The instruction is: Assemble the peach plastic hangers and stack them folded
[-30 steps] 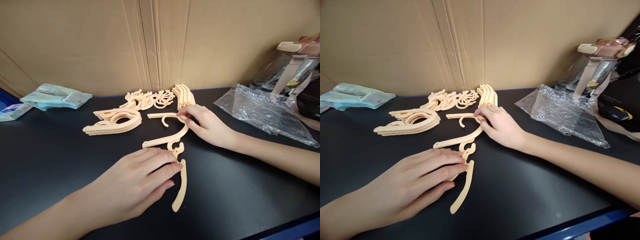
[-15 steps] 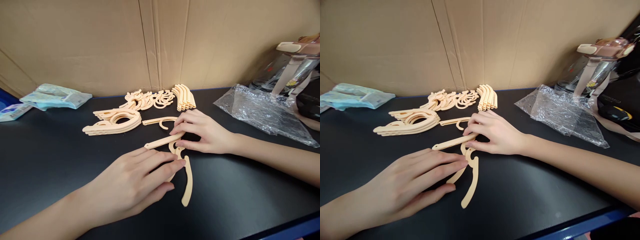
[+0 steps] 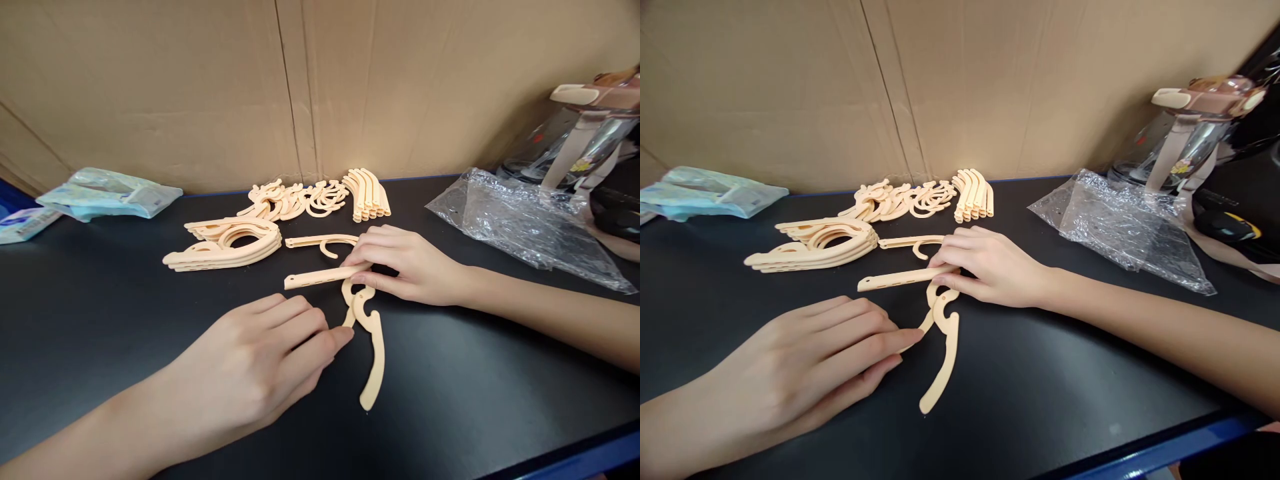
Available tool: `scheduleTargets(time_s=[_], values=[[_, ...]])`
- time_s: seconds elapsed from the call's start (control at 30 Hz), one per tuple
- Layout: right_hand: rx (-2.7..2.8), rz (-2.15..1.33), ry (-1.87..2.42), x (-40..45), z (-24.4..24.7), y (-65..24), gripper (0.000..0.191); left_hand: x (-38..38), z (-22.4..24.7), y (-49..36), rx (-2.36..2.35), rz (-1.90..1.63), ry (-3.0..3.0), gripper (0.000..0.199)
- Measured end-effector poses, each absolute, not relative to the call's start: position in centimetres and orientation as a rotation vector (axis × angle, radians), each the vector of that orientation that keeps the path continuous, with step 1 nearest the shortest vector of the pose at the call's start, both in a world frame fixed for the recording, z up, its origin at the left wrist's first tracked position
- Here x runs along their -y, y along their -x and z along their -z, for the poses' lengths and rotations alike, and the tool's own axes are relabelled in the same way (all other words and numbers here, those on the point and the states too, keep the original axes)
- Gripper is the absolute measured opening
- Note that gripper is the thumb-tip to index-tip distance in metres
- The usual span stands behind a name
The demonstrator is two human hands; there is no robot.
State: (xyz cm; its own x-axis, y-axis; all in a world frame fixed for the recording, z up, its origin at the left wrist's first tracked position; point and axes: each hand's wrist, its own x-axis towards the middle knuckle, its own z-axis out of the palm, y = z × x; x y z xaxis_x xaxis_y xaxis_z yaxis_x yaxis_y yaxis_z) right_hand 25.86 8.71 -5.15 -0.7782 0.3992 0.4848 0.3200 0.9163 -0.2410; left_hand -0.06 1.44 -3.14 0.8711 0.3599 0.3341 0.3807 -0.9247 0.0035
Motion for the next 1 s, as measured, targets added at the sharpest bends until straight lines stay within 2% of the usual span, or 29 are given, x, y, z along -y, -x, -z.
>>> scheduleTargets(time_s=[0.23,0.47,0.7,0.9,1.0], values=[[2.504,-0.206,0.499,-8.8,5.3,-25.8,0.018,-2.0,2.3,0.8,0.605,0.497,2.73,0.019],[2.482,-0.236,0.503,-8.6,5.2,-25.8,0.018,-2.1,2.4,0.9,0.849,0.583,2.685,0.014],[2.479,-0.262,0.507,-8.7,5.2,-25.8,0.018,-2.7,2.3,1.3,0.79,0.367,2.579,0.03],[2.473,-0.247,0.524,-8.5,5.1,-25.7,0.017,-2.0,3.4,0.9,0.722,0.487,2.574,0.019],[2.481,-0.237,0.534,-8.4,5.0,-25.7,0.019,-1.6,3.7,0.3,0.708,0.485,2.661,0.029]])
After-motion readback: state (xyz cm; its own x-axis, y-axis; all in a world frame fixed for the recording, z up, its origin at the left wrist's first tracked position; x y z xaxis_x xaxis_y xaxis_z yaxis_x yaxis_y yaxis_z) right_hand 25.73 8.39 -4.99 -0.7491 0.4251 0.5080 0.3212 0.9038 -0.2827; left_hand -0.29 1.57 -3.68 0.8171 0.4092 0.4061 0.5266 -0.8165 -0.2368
